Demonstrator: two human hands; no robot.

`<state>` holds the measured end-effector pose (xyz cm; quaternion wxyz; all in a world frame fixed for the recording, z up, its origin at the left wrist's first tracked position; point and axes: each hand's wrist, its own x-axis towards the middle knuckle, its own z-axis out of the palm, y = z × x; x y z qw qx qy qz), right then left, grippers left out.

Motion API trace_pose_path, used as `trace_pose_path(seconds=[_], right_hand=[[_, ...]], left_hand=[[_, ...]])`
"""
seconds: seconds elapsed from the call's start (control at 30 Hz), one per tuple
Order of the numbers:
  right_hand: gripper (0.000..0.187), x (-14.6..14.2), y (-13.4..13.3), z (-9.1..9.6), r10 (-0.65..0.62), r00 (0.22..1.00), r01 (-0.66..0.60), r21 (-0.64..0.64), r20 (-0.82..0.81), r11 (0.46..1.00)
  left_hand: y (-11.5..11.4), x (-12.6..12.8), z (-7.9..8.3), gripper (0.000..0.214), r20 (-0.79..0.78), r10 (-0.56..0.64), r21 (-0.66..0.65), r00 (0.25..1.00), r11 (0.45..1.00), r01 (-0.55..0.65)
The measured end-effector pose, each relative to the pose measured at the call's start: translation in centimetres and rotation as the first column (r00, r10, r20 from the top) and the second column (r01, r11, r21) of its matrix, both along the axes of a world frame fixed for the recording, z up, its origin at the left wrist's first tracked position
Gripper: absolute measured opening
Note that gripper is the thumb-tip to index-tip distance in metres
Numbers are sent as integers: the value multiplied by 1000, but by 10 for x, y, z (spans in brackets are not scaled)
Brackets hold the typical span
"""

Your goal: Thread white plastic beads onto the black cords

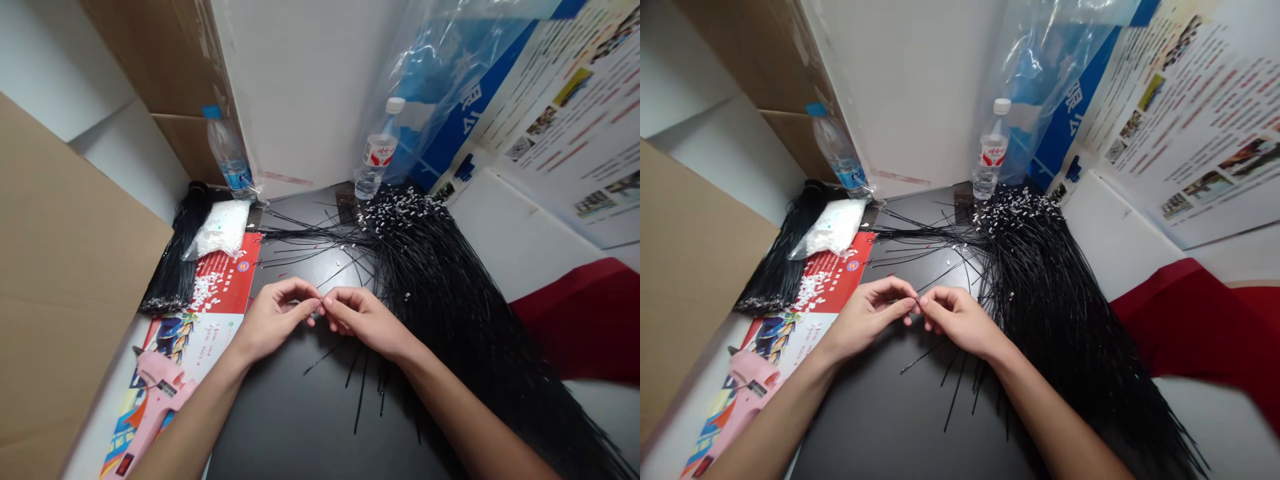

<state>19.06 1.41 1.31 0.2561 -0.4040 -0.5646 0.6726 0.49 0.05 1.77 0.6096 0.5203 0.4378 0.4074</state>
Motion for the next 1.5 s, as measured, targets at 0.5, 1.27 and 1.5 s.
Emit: trace_pose_path(seconds=[0.5, 1.27, 1.5], right_hand=[[33, 3, 0, 4, -113, 993, 103, 191, 39, 976], [20, 4, -4, 6, -155, 970, 66, 408, 188, 911], [20, 2, -3, 3, -118, 970, 32, 368, 214, 929]], left_hand=[[2, -1, 2, 27, 59, 25, -178, 998, 984, -14], [2, -7, -5, 23, 82, -4, -256, 997, 966, 25], [2, -6, -5, 25, 80, 29, -225, 996, 974, -10]])
